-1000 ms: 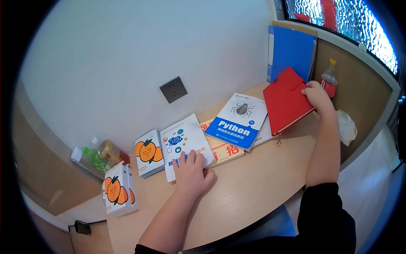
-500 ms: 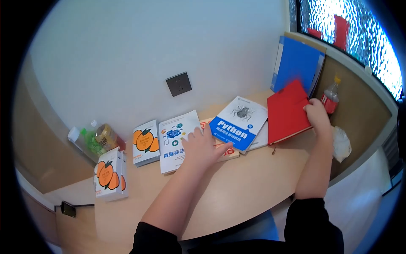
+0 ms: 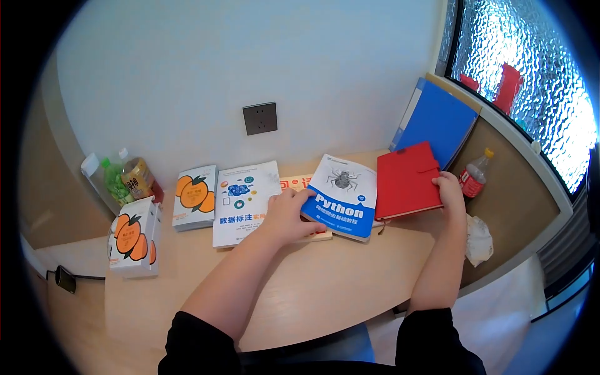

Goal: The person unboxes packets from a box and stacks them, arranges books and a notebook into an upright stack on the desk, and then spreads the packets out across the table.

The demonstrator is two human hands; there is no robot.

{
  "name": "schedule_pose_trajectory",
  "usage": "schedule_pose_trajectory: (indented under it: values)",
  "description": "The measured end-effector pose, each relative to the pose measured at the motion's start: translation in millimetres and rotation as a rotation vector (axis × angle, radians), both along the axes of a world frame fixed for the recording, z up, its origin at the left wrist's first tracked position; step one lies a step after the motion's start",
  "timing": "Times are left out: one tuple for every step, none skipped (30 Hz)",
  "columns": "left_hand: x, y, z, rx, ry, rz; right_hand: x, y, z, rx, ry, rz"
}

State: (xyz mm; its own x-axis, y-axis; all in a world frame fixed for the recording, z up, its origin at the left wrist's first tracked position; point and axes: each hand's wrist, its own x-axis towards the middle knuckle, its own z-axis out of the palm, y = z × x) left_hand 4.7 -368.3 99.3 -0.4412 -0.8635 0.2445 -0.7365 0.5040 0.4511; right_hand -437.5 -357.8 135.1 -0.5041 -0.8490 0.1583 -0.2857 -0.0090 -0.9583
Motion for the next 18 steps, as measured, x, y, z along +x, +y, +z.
schedule_pose_trajectory:
  values:
    - [0, 0, 2, 0.035, 0.034, -0.051, -2, -2, -2, -0.013, -0.018, -0.015]
    - [1, 1, 0, 0.034, 0.103, -0.097, -3, -3, -5, -0.027, -0.038, -0.032]
    - [2, 2, -2, 0.034, 0.172, -0.144, -3, -3, -6, -0.041, -0.058, -0.049]
    - [2, 3, -4, 0.033, 0.241, -0.191, -4, -3, -7, -0.043, -0.088, -0.011]
    - [3, 7, -5, -0.078, 0.240, -0.222, -5, -2, -8, -0.046, -0.116, 0.027]
    - [4, 10, -6, -0.189, 0.241, -0.249, -5, -4, -8, -0.047, -0.141, 0.068]
    - [5, 13, -5, -0.303, 0.241, -0.273, -6, -7, -9, -0.057, -0.168, 0.099]
    - [6, 15, -3, -0.393, 0.230, -0.309, -6, -11, -13, -0.066, -0.195, 0.132]
    - [8, 18, 1, -0.483, 0.219, -0.342, -6, -16, -18, -0.075, -0.222, 0.166]
    - [11, 21, 4, -0.574, 0.206, -0.374, -6, -22, -24, -0.083, -0.263, 0.194]
    - [13, 24, 9, -0.623, 0.216, -0.359, -7, -26, -29, -0.075, -0.287, 0.250]
    - [14, 29, 14, -0.670, 0.226, -0.344, -5, -29, -31, -0.066, -0.312, 0.306]
    - [15, 33, 19, -0.716, 0.234, -0.330, -3, -31, -34, -0.056, -0.339, 0.361]
    - [16, 36, 23, -0.752, 0.225, -0.325, 1, -35, -40, -0.049, -0.386, 0.343]
    - [18, 38, 26, -0.787, 0.216, -0.321, 10, -33, -38, -0.046, -0.411, 0.318]
    - [21, 39, 28, -0.820, 0.208, -0.315, 24, -28, -33, -0.041, -0.436, 0.292]
    - [23, 37, 30, -0.792, 0.214, -0.329, 33, -25, -31, -0.035, -0.460, 0.267]
    - [25, 34, 33, -0.765, 0.221, -0.343, 32, -30, -38, -0.021, -0.475, 0.257]
